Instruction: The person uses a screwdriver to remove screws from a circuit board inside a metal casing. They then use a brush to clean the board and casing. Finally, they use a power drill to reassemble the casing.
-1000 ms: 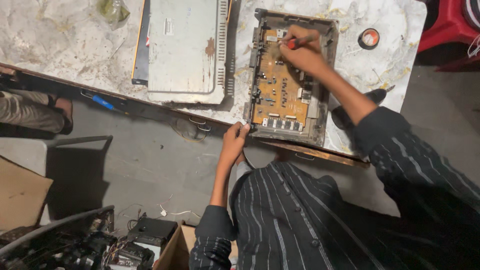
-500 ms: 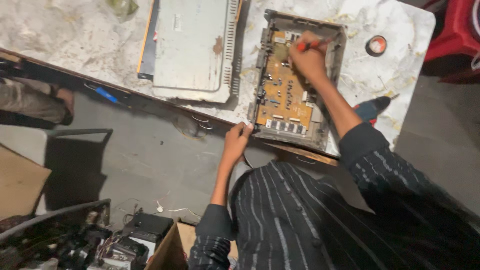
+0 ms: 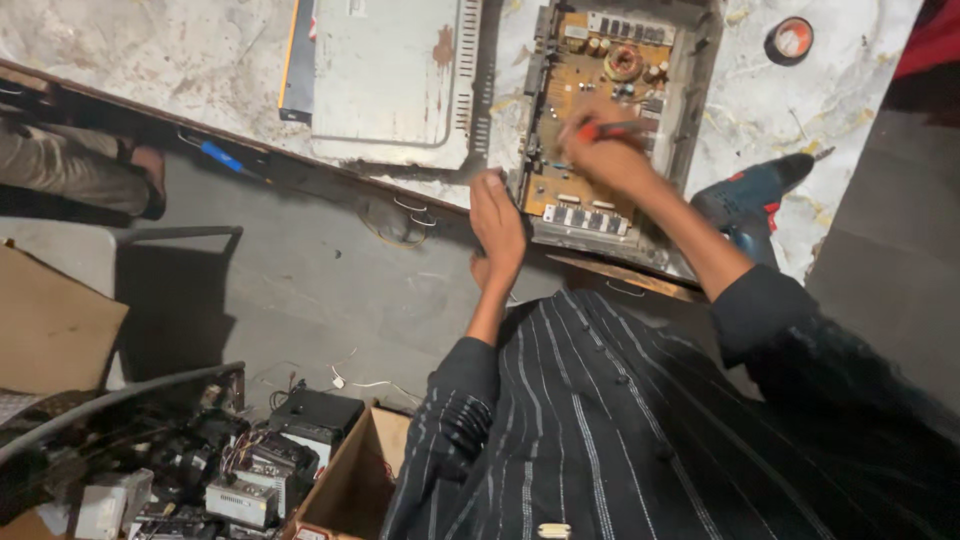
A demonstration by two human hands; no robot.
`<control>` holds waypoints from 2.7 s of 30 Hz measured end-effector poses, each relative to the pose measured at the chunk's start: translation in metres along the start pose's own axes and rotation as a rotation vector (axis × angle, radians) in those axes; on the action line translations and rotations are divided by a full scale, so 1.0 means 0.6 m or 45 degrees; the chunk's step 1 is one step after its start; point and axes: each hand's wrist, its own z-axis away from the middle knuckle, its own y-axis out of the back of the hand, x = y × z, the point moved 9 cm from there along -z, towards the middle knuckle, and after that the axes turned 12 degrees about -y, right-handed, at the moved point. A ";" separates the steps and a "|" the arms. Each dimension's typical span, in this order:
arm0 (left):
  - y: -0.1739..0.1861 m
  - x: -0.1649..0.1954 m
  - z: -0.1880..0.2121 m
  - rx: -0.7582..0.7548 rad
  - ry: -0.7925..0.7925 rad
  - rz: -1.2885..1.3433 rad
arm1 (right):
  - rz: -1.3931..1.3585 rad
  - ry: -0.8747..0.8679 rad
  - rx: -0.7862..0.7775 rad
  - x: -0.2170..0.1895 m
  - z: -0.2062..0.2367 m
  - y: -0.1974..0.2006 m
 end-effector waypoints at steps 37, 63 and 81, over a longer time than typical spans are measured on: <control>0.006 0.004 -0.001 -0.012 -0.025 0.018 | 0.585 0.121 -0.941 0.000 0.097 -0.060; 0.035 -0.117 0.043 0.271 0.540 1.129 | -0.757 -0.539 -0.425 0.004 0.099 -0.066; 0.058 -0.123 0.046 0.181 0.554 1.058 | -0.493 -0.362 -0.411 -0.084 0.106 -0.072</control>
